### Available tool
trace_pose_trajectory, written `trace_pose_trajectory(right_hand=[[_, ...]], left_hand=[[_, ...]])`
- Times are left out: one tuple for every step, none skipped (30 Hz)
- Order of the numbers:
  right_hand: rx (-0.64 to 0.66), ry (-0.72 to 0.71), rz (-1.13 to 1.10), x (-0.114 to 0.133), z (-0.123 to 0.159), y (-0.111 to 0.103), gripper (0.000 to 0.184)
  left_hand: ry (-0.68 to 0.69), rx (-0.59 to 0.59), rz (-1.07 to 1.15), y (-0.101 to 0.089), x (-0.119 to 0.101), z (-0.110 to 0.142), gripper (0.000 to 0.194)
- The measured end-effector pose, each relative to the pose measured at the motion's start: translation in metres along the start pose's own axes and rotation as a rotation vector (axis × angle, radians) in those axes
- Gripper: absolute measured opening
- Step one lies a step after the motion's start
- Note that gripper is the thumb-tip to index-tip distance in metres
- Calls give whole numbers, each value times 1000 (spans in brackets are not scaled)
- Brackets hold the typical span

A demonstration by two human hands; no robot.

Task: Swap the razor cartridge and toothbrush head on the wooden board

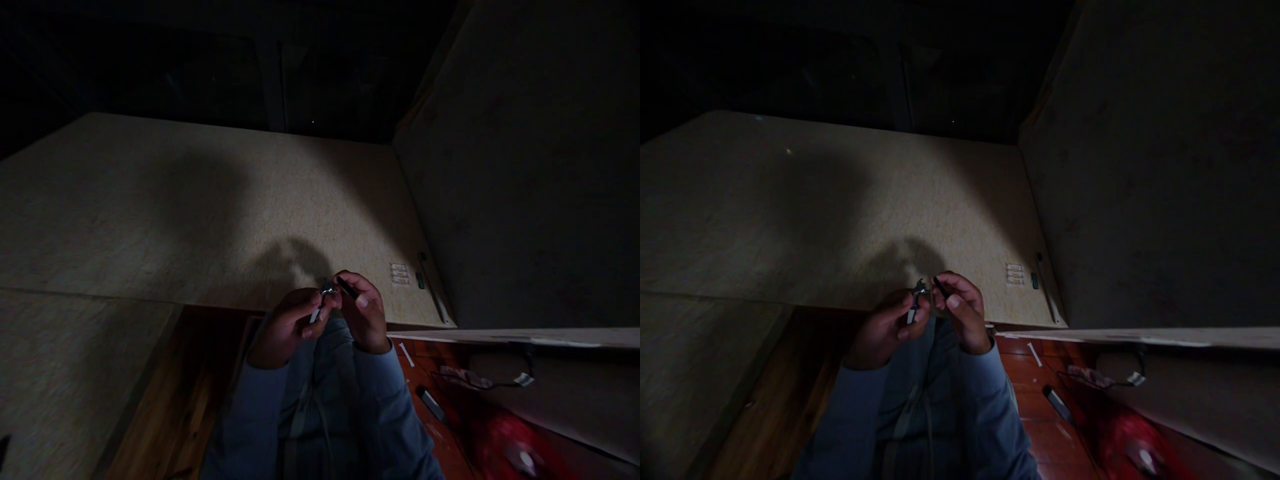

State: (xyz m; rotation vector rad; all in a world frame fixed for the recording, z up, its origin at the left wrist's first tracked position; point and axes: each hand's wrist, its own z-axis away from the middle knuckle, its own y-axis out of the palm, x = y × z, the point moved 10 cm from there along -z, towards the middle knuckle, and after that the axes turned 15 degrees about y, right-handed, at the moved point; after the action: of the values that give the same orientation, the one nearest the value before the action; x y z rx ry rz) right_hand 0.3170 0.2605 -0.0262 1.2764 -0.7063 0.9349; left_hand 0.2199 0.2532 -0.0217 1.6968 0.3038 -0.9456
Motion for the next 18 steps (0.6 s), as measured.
trace_pose_trajectory(right_hand=[[9,0,-10,-1,0,0,51],[18,0,-23,-2,0,1,51],[25,2,-34,-2,-1,1,51],[30,4,-41,-3,-1,2,51],[30,7,-43,-4,-1,2,51],[29,11,-38,-4,-2,2,52],[28,16,-29,-5,-2,3,53],[26,19,-21,-5,-2,3,54],[27,22,-15,-5,-2,3,55],[33,22,-12,-6,-2,3,54],[44,19,-11,-6,-2,3,54],[60,13,-12,-5,-2,4,52],[77,7,-13,-5,-1,5,51],[93,2,-12,-5,-1,5,50],[106,-5,-10,-5,-1,6,50],[114,-12,-7,-4,-1,6,50],[119,-20,-4,-4,0,6,51],[124,-28,-3,-3,0,6,52]], left_hand=[[-11,5,-8,0,-1,1,36],[-24,10,-16,0,-1,1,36],[-36,13,-27,0,-1,2,36],[-44,18,-41,-1,-1,2,37],[-49,25,-55,-1,-1,2,38],[-53,34,-69,-1,-1,2,39],[-54,43,-83,-1,0,3,40],[-52,53,-95,-2,0,3,41],[-48,64,-106,-2,0,3,43],[-42,73,-114,-2,0,2,43],[-37,82,-123,-2,0,2,43],[-36,91,-131,-2,0,2,43],[-39,98,-137,-2,0,2,42],[-47,106,-142,-2,0,2,42],[-56,114,-144,-2,1,3,41],[-63,121,-143,-1,1,3,41],[-65,124,-141,-1,1,3,42],[-64,127,-136,0,1,2,42]])
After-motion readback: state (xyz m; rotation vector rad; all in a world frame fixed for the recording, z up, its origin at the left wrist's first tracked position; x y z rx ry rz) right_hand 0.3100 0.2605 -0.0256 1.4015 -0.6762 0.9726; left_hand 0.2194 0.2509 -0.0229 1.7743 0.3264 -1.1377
